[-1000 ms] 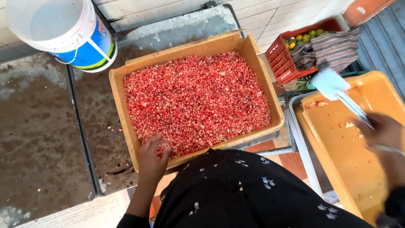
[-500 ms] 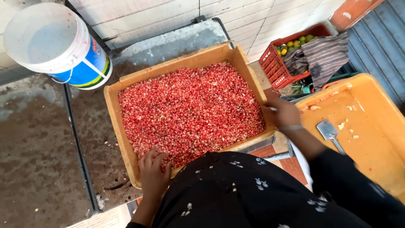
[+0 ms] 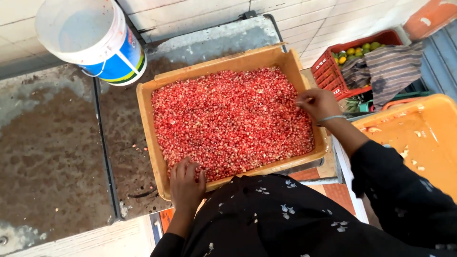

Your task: The person sorts red fruit seeds in a large yellow tray by hand, picking out debris and transferring the seeds into a white bucket. A second person is visible cutting yellow fruit nearby.

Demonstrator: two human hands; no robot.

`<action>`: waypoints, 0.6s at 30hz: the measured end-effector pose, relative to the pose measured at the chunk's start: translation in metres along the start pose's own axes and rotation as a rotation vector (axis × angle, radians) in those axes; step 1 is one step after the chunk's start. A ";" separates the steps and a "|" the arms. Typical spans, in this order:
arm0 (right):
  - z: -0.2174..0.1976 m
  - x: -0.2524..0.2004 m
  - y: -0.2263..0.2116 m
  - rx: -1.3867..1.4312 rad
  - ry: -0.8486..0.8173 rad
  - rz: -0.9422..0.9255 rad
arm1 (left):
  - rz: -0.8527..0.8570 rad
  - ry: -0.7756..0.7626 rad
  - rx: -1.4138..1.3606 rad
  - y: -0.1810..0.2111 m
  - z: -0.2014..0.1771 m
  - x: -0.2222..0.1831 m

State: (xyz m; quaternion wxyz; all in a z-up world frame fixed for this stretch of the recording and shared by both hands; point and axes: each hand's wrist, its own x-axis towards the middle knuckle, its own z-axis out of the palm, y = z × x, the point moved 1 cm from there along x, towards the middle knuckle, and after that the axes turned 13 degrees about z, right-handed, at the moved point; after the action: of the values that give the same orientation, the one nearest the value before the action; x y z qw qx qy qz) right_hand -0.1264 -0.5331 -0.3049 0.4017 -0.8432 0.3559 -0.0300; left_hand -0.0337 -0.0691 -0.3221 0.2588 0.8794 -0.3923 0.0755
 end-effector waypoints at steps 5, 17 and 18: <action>-0.081 -0.028 0.038 -0.133 0.058 -0.038 | -0.010 -0.024 -0.001 0.001 -0.004 0.000; -0.064 -0.063 0.091 -0.203 -0.045 0.216 | -0.173 0.006 0.105 -0.014 0.008 0.004; -0.029 -0.062 0.085 0.134 -0.190 0.377 | -0.270 0.154 -0.027 -0.030 0.022 -0.002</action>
State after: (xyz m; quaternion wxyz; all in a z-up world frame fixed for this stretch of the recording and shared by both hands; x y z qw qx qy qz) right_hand -0.2312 -0.5497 -0.3306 0.4870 -0.7323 0.4650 0.1015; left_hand -0.0149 -0.0620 -0.3538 0.3079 0.9122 -0.2504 0.1019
